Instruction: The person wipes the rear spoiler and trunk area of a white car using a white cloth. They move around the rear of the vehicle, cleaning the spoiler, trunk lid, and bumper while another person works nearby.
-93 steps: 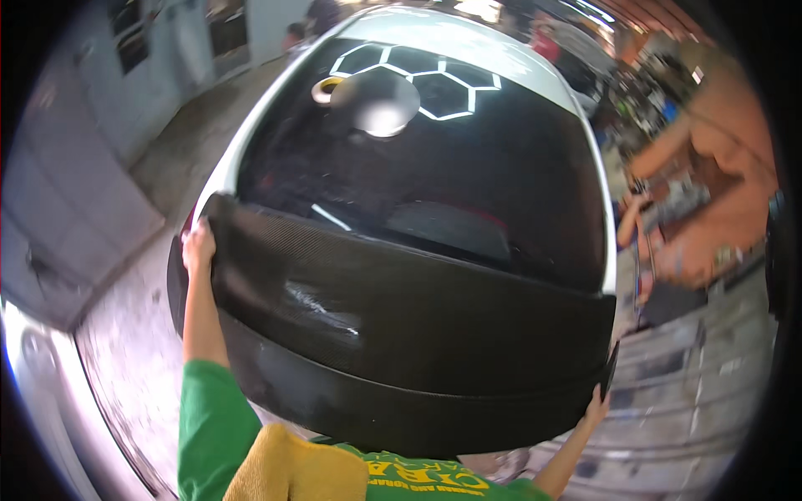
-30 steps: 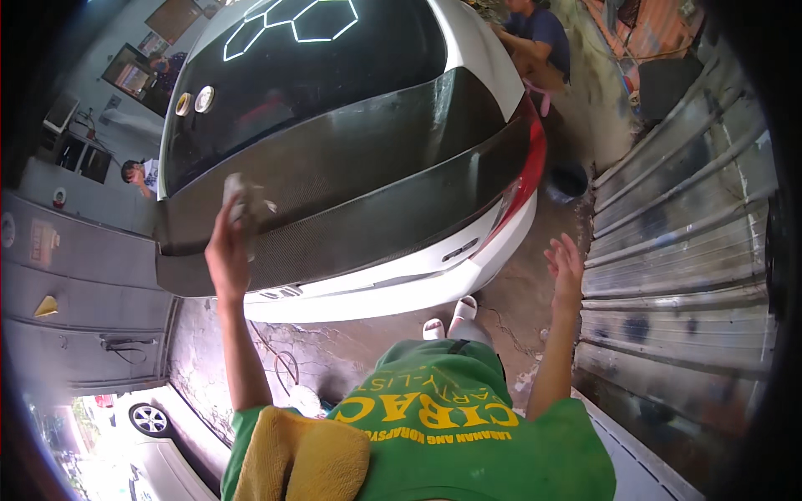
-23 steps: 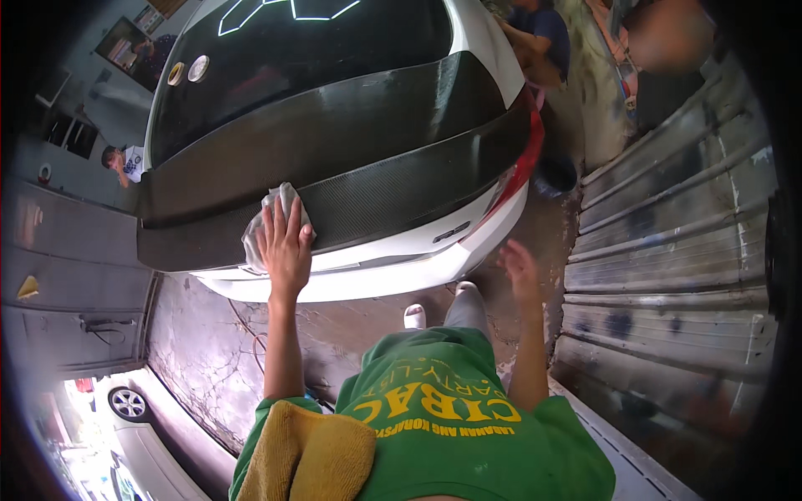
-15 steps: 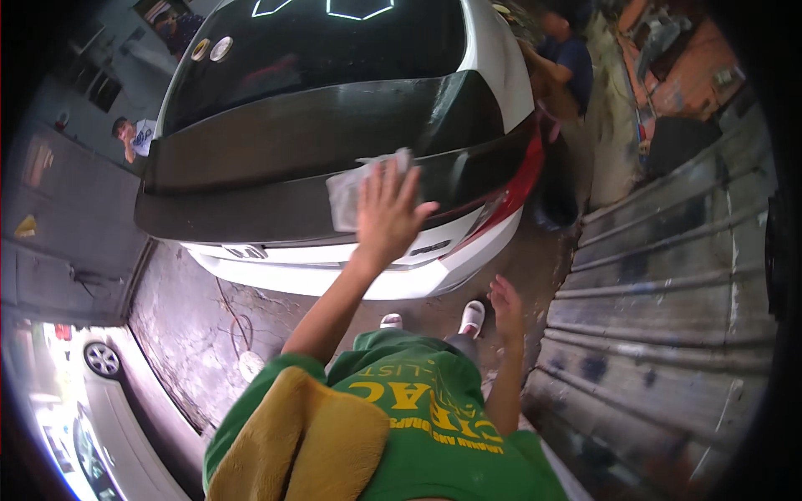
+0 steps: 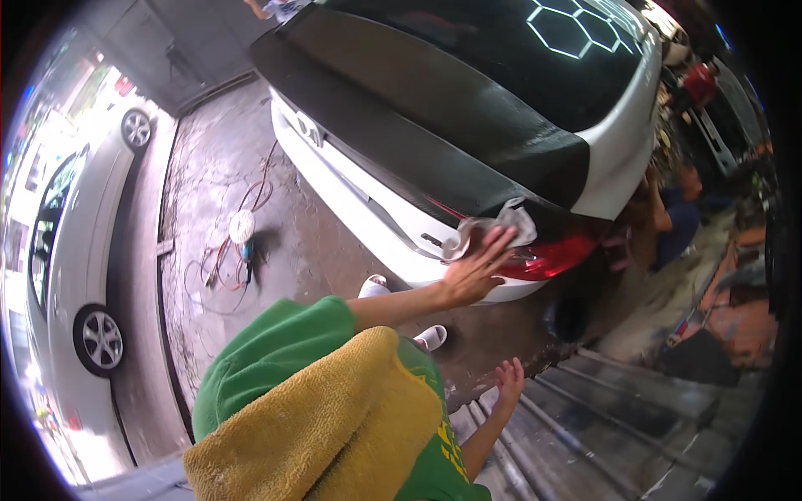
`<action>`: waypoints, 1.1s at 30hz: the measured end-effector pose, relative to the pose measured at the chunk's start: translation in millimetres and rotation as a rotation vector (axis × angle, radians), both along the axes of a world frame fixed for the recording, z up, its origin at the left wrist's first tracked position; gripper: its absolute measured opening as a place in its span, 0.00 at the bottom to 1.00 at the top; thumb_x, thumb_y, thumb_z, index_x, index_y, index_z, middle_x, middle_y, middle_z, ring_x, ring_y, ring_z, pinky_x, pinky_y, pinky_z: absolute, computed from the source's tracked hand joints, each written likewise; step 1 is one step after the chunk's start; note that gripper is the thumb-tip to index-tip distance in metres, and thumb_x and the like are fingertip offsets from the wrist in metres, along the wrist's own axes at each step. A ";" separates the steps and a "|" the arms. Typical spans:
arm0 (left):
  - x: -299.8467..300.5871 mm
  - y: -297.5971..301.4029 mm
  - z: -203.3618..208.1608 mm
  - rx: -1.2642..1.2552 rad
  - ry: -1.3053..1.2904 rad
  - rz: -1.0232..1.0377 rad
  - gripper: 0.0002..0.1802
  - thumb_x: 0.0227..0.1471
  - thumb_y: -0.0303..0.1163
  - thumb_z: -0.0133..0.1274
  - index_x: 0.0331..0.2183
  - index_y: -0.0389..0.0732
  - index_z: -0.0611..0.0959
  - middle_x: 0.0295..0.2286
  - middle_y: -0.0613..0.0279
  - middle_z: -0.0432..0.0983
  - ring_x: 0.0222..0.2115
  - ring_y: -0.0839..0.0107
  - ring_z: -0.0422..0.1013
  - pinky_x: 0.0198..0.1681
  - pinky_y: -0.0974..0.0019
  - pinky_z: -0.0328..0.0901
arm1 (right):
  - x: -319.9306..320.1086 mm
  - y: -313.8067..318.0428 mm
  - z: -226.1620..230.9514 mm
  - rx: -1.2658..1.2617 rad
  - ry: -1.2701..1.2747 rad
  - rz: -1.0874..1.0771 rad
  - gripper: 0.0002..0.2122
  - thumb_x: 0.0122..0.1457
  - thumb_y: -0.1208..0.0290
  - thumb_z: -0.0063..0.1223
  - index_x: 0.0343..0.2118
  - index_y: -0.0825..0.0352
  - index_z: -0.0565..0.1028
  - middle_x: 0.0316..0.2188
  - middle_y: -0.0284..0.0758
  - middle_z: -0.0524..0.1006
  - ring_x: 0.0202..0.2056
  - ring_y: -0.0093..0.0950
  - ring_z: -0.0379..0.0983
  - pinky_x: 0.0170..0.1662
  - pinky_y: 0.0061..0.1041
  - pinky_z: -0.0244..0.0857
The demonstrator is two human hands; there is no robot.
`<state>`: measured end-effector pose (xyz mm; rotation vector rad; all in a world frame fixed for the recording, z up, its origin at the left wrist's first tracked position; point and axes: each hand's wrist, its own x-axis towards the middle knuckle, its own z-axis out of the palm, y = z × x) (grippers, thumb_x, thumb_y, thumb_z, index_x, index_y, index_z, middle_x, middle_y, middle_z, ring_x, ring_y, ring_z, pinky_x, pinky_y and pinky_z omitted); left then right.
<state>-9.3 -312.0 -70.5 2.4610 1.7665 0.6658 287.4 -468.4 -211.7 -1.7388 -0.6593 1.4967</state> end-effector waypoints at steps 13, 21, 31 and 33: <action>-148.6 54.9 -123.2 0.239 -0.525 0.837 0.37 0.60 0.43 0.44 0.62 0.31 0.56 0.61 0.30 0.46 0.63 0.35 0.44 0.66 0.42 0.41 | -24.5 107.0 67.9 0.151 -0.248 0.317 0.22 0.66 0.62 0.45 0.62 0.62 0.63 0.53 0.35 0.73 0.47 0.26 0.72 0.50 0.28 0.61; -285.4 95.0 -101.9 0.364 -0.692 1.232 0.32 0.59 0.36 0.43 0.62 0.33 0.59 0.61 0.26 0.47 0.61 0.33 0.47 0.64 0.46 0.47 | -14.6 85.7 -30.1 0.002 -0.227 0.520 0.23 0.64 0.68 0.53 0.60 0.65 0.66 0.44 0.33 0.77 0.37 0.20 0.72 0.39 0.20 0.67; -318.3 101.4 -69.2 0.050 -0.685 1.483 0.32 0.61 0.42 0.41 0.64 0.44 0.58 0.63 0.29 0.35 0.65 0.35 0.37 0.64 0.38 0.42 | -100.9 152.0 -8.0 0.056 -0.250 0.621 0.23 0.62 0.63 0.54 0.59 0.63 0.67 0.42 0.30 0.76 0.37 0.21 0.74 0.37 0.19 0.64; -297.2 103.6 -64.8 0.069 -0.820 1.437 0.33 0.61 0.41 0.42 0.65 0.45 0.56 0.64 0.31 0.32 0.65 0.35 0.34 0.64 0.36 0.40 | -90.8 158.6 -15.4 -0.011 -0.245 0.591 0.23 0.63 0.62 0.53 0.60 0.62 0.67 0.43 0.30 0.75 0.39 0.22 0.74 0.39 0.21 0.65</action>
